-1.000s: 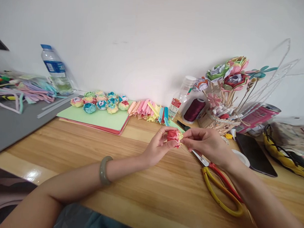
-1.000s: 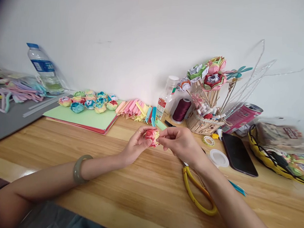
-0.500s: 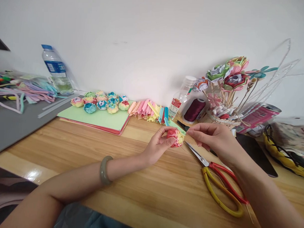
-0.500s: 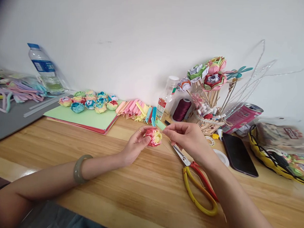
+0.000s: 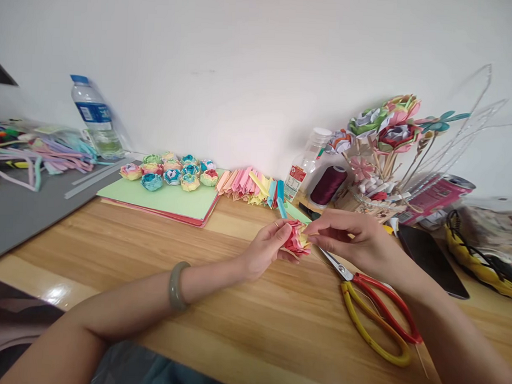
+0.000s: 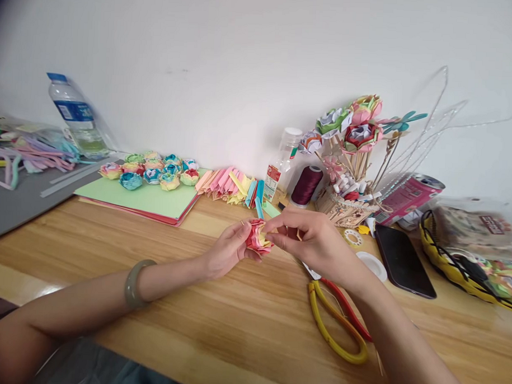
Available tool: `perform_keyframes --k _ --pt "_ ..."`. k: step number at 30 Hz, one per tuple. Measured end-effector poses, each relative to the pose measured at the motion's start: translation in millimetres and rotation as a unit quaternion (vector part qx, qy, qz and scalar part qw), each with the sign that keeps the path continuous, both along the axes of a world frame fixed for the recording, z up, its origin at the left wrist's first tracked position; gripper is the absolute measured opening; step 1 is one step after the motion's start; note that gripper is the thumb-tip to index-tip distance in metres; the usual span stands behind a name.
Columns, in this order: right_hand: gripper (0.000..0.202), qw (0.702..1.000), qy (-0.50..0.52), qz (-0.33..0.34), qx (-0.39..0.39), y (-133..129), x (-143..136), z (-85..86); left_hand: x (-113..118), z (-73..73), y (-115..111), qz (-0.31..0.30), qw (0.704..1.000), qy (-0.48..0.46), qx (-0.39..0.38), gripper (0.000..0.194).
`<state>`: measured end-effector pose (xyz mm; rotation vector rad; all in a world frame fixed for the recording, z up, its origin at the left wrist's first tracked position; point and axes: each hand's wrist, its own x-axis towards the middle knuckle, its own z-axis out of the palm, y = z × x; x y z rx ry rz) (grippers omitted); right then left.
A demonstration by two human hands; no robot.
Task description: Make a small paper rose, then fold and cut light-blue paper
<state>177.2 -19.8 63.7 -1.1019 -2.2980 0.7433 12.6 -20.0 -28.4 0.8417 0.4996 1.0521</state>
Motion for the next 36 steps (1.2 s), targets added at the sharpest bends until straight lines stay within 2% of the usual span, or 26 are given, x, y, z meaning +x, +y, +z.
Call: perform_keyframes --k 6,8,10,13,17,19,23,29,36 --pt "0.025 0.989 -0.096 0.075 0.078 1 1 -0.6 -1 -0.5 0 -0.032 0.999 0.016 0.001 0.053" --pt "0.025 0.990 -0.091 0.066 0.091 1 1 -2.8 -1 -0.1 0 -0.024 1.000 0.013 0.000 0.052" --pt "0.023 0.995 -0.039 0.015 0.091 1 1 -3.3 -1 0.5 0 -0.017 1.000 0.004 -0.001 0.052" --pt "0.026 0.996 0.048 -0.065 0.043 0 0 0.8 -1 1.3 0 -0.011 1.000 -0.006 0.001 0.052" --pt "0.035 0.994 0.035 -0.054 -0.087 -2 1 5.7 -2 1.4 0 0.001 1.000 -0.018 0.007 0.051" --pt "0.033 0.992 0.014 -0.056 -0.115 -2 1 4.5 -2 1.6 0 0.015 1.000 -0.021 0.017 0.047" --pt "0.032 0.993 -0.005 -0.061 -0.105 0 0 1.0 -2 2.7 -1 0.057 0.996 -0.008 0.064 0.039" --pt "0.036 0.991 0.015 -0.096 -0.098 -3 -4 0.8 -4 5.1 -2 0.131 0.978 0.050 0.153 0.038" --pt "0.038 0.983 0.039 -0.101 -0.150 0 -9 -1.7 -5 4.7 -2 0.142 0.970 0.061 0.187 0.036"
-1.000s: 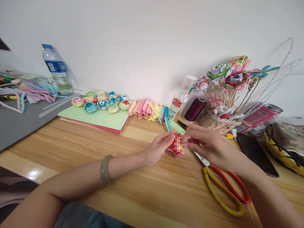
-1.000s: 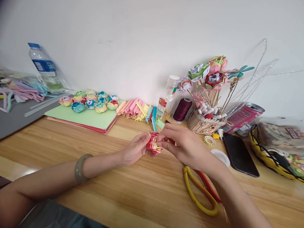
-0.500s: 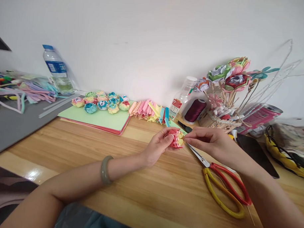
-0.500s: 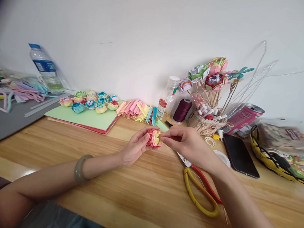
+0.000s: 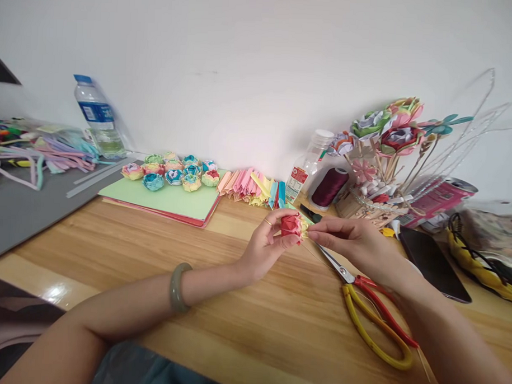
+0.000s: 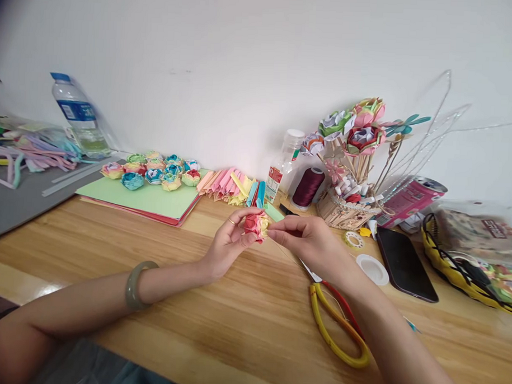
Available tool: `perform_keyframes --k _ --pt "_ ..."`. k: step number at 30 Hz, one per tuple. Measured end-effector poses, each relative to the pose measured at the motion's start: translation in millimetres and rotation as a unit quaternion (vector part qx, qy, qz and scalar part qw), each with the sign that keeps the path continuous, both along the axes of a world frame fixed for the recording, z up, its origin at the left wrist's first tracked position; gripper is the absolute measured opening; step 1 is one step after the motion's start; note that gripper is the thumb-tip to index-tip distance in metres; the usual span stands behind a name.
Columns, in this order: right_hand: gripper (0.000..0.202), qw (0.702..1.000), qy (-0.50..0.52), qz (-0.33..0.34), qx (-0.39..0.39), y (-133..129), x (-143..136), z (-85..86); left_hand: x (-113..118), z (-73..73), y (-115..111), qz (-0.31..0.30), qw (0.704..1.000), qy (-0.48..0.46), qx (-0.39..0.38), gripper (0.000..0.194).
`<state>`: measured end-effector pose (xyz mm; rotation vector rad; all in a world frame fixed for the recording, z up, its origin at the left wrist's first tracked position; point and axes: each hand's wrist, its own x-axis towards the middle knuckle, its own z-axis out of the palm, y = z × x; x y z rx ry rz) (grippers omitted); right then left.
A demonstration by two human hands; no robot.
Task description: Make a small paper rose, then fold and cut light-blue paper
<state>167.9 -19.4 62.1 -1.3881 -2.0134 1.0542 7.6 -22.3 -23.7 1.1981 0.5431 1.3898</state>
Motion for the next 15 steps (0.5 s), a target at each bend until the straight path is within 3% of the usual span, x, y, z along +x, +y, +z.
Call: perform_keyframes --k 5,15 --pt "0.035 0.998 0.028 -0.053 -0.001 1 -3 -6.5 1 -0.5 0 -0.005 1.000 0.006 -0.004 0.035" --pt "0.025 0.996 0.056 -0.025 0.066 -1 -5 -13.1 1 -4.1 1 -0.022 1.000 -0.003 0.002 0.035"
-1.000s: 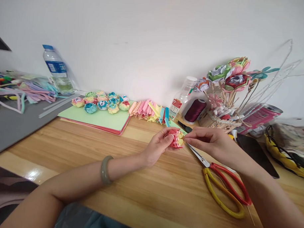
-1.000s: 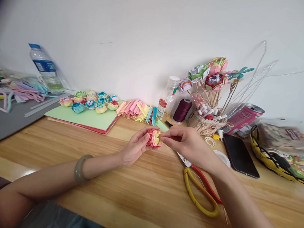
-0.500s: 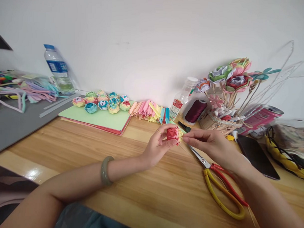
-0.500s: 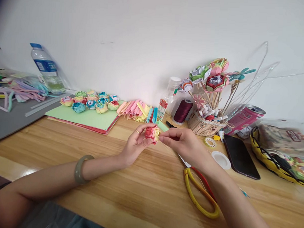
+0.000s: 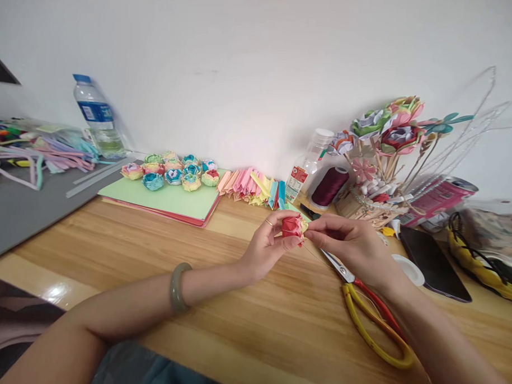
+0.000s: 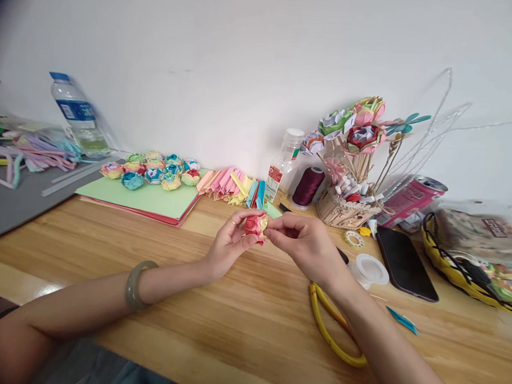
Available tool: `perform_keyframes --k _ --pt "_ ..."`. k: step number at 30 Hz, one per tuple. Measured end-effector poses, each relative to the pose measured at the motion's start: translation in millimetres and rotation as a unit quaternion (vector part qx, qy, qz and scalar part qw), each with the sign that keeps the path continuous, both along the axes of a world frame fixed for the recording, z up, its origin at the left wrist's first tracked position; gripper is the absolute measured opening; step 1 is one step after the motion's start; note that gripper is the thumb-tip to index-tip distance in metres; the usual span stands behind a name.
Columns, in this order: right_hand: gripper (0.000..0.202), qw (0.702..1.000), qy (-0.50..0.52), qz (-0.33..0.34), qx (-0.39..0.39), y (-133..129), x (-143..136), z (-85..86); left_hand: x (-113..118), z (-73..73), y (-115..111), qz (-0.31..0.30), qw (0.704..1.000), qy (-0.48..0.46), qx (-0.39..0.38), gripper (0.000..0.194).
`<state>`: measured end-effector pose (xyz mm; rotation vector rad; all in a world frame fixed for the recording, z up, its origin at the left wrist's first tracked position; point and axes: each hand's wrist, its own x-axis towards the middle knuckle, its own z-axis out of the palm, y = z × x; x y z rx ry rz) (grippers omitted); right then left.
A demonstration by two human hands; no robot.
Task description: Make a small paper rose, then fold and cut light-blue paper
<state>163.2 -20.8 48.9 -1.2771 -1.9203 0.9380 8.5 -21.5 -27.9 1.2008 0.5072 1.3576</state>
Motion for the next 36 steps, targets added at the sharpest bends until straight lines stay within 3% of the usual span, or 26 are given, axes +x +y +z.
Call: perform_keyframes --k 4,11,15,20,25,36 --pt "0.024 0.998 -0.022 0.008 0.051 1 1 -2.7 1 -0.5 0 -0.007 1.000 -0.006 -0.006 0.035" --pt "0.023 0.975 -0.147 0.005 0.166 -1 5 2.4 2 1.0 1 -0.022 0.998 -0.024 -0.046 0.037" --pt "0.033 0.982 -0.124 0.016 0.139 0 8 9.5 3 0.6 1 -0.039 0.994 -0.058 -0.084 0.039" --pt "0.032 0.988 -0.094 -0.024 0.117 -1 9 14.5 3 2.0 1 -0.074 0.985 -0.077 -0.133 0.047" --pt "0.025 0.992 -0.110 0.024 0.058 -3 10 10.3 3 1.8 1 -0.077 0.984 -0.081 -0.139 0.045" --pt "0.025 0.990 -0.098 0.025 0.095 -3 8 3.0 2 1.2 1 -0.103 0.981 -0.087 -0.140 0.040"
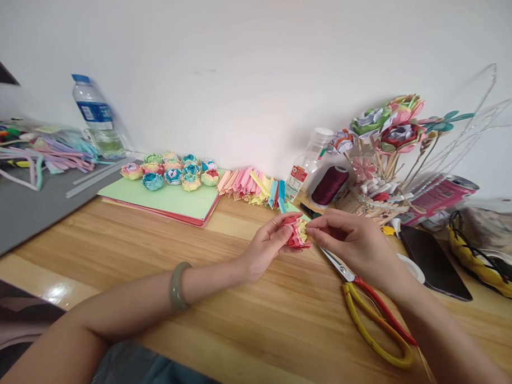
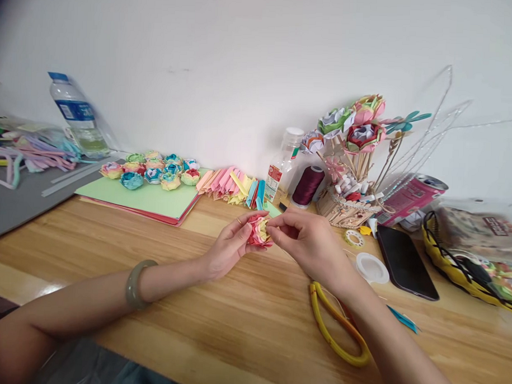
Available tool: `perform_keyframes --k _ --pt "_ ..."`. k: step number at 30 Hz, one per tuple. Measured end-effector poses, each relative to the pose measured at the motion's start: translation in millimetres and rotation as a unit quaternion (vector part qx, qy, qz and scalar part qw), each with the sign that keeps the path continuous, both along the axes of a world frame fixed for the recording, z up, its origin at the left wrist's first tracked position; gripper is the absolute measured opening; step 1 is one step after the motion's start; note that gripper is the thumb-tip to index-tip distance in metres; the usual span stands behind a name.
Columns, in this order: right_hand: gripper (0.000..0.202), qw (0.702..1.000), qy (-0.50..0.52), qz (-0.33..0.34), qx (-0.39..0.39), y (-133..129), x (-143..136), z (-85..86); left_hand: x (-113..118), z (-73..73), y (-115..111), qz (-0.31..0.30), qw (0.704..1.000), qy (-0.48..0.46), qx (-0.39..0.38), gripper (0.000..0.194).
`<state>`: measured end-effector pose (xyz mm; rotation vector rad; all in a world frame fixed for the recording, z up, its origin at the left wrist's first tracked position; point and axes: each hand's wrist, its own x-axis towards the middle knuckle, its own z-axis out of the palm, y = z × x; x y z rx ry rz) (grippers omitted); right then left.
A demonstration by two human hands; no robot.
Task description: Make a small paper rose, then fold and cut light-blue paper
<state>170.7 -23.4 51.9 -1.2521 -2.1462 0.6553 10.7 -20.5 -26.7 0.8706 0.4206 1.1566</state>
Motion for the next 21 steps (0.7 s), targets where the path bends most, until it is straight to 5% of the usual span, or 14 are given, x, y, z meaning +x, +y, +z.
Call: perform_keyframes --k 13,21 --pt "0.028 0.994 0.080 -0.062 -0.030 0 0 12.2 -3 1.3 4 -0.058 0.995 -0.029 -0.073 0.051" --pt "0.021 0.997 0.067 0.027 -0.032 -2 -2 9.3 -2 -0.2 8 -0.090 0.990 -0.022 -0.107 0.058"
